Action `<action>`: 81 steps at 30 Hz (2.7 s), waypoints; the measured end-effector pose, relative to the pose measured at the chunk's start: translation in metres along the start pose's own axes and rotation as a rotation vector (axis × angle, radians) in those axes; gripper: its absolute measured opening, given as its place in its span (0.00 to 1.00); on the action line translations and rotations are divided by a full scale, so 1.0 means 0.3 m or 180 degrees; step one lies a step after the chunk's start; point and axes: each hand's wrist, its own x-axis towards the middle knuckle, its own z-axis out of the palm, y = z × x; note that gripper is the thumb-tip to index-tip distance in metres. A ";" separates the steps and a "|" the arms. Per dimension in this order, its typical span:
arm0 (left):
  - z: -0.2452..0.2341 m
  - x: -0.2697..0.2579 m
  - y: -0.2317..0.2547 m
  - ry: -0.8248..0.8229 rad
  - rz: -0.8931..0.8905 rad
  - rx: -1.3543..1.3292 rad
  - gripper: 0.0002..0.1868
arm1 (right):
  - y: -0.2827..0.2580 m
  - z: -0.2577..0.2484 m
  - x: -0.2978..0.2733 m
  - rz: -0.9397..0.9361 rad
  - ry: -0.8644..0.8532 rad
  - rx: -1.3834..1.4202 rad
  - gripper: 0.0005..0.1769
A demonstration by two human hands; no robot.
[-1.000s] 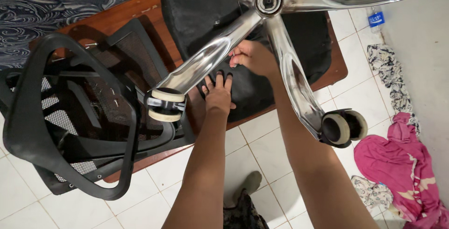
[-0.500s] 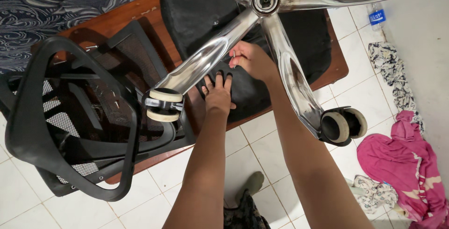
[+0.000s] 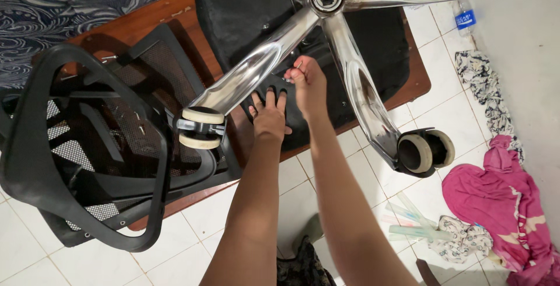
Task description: The person uses a screwdriver to tighten screws on the underside of an office chair base, securing the black fabric seat to the chrome five-star base. The person repeatedly repositions the base and works on multiple screw locations to attach the seat.
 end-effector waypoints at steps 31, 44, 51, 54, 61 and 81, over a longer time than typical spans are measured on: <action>-0.036 -0.009 0.012 -0.0295 -0.0030 0.0154 0.62 | -0.290 -0.067 0.085 -0.2855 -0.1402 -0.4292 0.09; 0.097 -0.033 -0.026 0.0325 0.0145 0.0141 0.56 | -0.325 -0.038 0.010 -0.2260 -0.0781 -0.3987 0.03; 0.190 -0.150 -0.031 0.0966 0.0213 -0.0137 0.38 | -0.356 0.008 -0.026 -0.1965 -0.0704 -0.3795 0.15; 0.163 -0.327 -0.097 0.1166 0.0422 -0.0920 0.38 | -0.363 0.019 -0.184 -0.1900 -0.0927 -0.3814 0.16; -0.096 -0.636 -0.427 0.2849 0.0002 -0.1964 0.12 | -0.465 0.112 -0.490 -0.1839 -0.1273 -0.3410 0.12; -0.071 -0.130 -1.086 0.1021 -0.1479 -0.0976 0.16 | -0.429 0.559 -0.562 -0.1196 -0.1566 -0.2590 0.10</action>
